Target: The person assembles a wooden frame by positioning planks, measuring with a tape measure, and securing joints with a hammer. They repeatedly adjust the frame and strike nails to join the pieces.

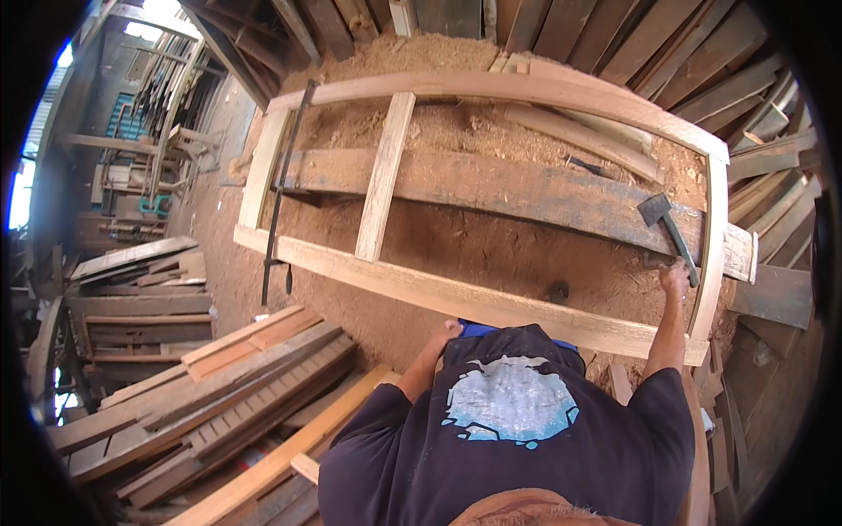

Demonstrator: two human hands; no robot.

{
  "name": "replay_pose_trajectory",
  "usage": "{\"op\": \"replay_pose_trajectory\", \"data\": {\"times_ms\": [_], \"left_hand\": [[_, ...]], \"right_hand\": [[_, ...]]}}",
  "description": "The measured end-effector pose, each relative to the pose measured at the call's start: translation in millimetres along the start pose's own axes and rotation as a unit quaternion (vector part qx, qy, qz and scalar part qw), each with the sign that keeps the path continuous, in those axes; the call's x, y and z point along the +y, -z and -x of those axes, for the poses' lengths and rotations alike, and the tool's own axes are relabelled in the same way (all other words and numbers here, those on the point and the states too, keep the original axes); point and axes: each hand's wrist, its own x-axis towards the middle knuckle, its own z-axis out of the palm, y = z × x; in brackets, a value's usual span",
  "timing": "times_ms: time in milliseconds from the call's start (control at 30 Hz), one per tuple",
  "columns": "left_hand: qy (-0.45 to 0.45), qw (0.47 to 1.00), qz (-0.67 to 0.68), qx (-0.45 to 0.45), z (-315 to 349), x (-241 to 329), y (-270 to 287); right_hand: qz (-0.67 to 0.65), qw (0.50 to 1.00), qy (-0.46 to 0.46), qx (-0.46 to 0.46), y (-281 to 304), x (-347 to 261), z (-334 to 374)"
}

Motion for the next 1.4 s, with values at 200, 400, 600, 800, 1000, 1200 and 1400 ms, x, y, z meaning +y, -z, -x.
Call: {"op": "replay_pose_trajectory", "data": {"times_ms": [200, 400, 600, 800, 1000, 1200, 1400], "left_hand": [[0.09, 0.995, -0.015, 0.03, 56.9, 16.2, -47.2], [0.152, 0.987, 0.052, 0.027, 102.8, 23.4, -53.2], [0.095, 0.988, -0.115, 0.047, 77.8, 34.0, -63.2], [0.076, 0.983, -0.158, -0.046, 23.5, 61.3, -72.9], [0.045, 0.939, -0.256, -0.224, -26.7, 141.4, -37.0], [-0.15, 0.936, -0.283, -0.144, -68.8, 207.9, -7.5], [-0.248, 0.809, -0.523, -0.1, -76.1, 243.3, 1.6]], "right_hand": [[0.1, 0.994, 0.012, -0.032, -6.7, 36.9, -96.8], [0.193, 0.981, 0.019, -0.016, -50.2, 37.1, -129.8], [0.123, 0.984, 0.033, -0.125, -38.0, -37.8, -87.7], [-0.257, 0.962, -0.081, -0.037, -146.1, -58.6, -55.5], [-0.582, 0.796, -0.092, -0.14, -70.8, -112.1, 37.6], [-0.903, 0.281, -0.09, -0.312, -47.2, -89.1, 190.4], [-0.865, 0.45, -0.118, -0.188, -9.9, -31.1, 333.7]]}}
